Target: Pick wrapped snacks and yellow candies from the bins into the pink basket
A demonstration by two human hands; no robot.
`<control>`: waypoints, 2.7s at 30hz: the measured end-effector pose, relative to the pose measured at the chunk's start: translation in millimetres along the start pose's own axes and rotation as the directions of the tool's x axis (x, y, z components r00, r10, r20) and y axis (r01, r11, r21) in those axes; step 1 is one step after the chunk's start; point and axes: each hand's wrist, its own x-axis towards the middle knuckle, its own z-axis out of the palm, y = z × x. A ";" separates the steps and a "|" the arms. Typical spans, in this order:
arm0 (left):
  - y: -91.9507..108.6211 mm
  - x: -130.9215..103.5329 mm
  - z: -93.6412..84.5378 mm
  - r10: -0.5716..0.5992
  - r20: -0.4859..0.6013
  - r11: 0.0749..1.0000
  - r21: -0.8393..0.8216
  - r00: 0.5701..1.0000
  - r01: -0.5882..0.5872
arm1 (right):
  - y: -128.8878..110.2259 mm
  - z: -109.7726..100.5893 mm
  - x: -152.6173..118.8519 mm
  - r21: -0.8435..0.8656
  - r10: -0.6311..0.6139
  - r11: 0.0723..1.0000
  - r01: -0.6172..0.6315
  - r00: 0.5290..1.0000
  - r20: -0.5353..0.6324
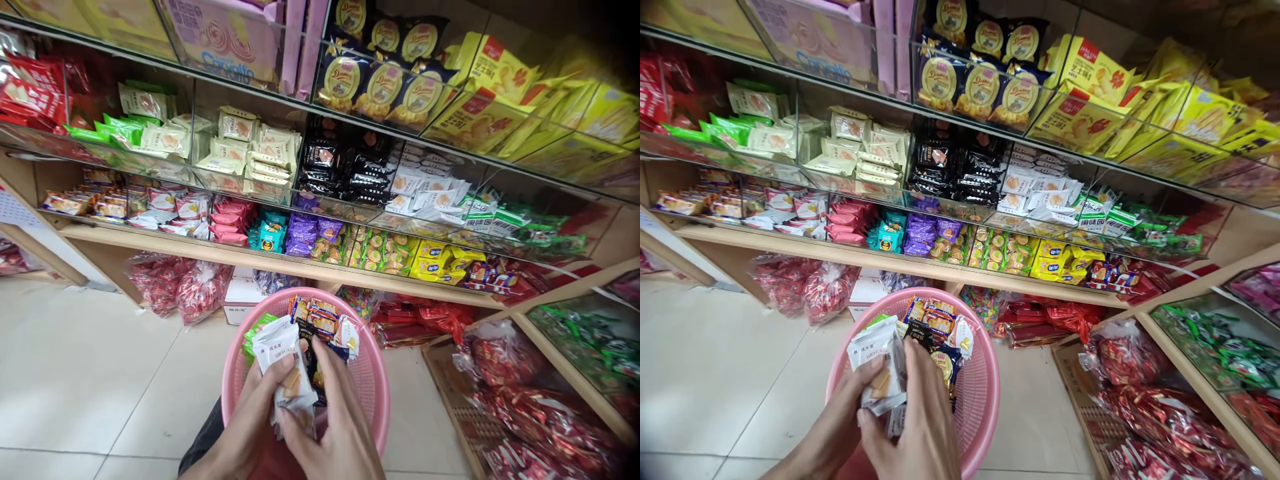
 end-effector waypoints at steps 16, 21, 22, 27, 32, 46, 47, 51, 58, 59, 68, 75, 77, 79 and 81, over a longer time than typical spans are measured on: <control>-2.7 -1.4 13.7 0.030 -0.045 0.999 -0.035 0.999 -0.032 | 10.1 15.7 7.8 0.001 -0.025 1.000 0.025 0.982 0.189; -6.6 1.2 14.0 0.036 -0.019 0.998 -0.041 0.999 -0.037 | 17.9 19.1 8.7 -0.070 -0.007 0.997 0.017 0.989 0.147; -6.8 1.9 13.8 0.054 -0.019 0.998 -0.033 0.998 -0.055 | 18.7 19.3 9.0 -0.075 -0.003 0.997 0.014 0.989 0.146; -9.8 4.1 11.7 0.116 0.010 0.992 -0.039 0.993 -0.116 | 18.1 19.7 10.8 -0.042 0.012 0.999 -0.011 0.999 0.036; -19.6 8.8 7.6 0.176 0.105 0.958 -0.245 0.979 -0.146 | 19.5 14.8 13.1 0.172 0.106 0.981 -0.094 0.992 -0.064; -29.3 12.2 14.8 0.102 0.181 0.905 -0.425 0.978 -0.016 | 15.7 9.3 17.6 0.225 0.183 0.963 -0.150 0.975 -0.130; -29.2 12.0 15.3 0.105 0.165 0.901 -0.433 0.981 -0.023 | 15.6 8.6 17.4 0.247 0.193 0.956 -0.158 0.973 -0.124; -27.5 10.1 16.7 0.091 0.129 0.892 -0.452 0.987 -0.023 | 18.1 6.2 17.0 0.352 0.258 0.906 -0.237 0.966 -0.013; -11.3 8.2 10.3 0.073 -0.038 0.925 -0.370 0.997 -0.082 | 34.0 -14.3 20.2 0.310 0.198 0.933 -0.184 0.980 -0.015; -5.9 8.8 6.7 0.090 -0.080 0.928 -0.354 0.993 -0.113 | 38.6 -18.4 18.7 0.288 0.181 0.942 -0.173 0.984 0.000; 38.8 11.1 -29.7 0.375 -0.311 0.852 -0.256 0.873 -0.457 | 89.2 13.6 -11.3 -0.114 -0.080 0.974 0.195 0.769 0.634; 39.6 3.5 -26.3 0.348 -0.266 0.858 -0.296 0.899 -0.420 | 112.0 56.3 -17.6 -0.361 -0.123 0.802 0.476 0.723 0.680; 37.9 1.8 -24.4 0.346 -0.250 0.863 -0.293 0.904 -0.411 | 111.8 62.4 -18.4 -0.433 -0.153 0.738 0.517 0.754 0.639; 35.8 1.1 -23.2 0.346 -0.250 0.863 -0.294 0.904 -0.411 | 110.4 67.0 -19.3 -0.486 -0.192 0.688 0.539 0.781 0.594; 33.8 1.4 -22.2 0.340 -0.259 0.862 -0.298 0.904 -0.410 | 109.8 70.7 -20.2 -0.517 -0.228 0.658 0.548 0.799 0.556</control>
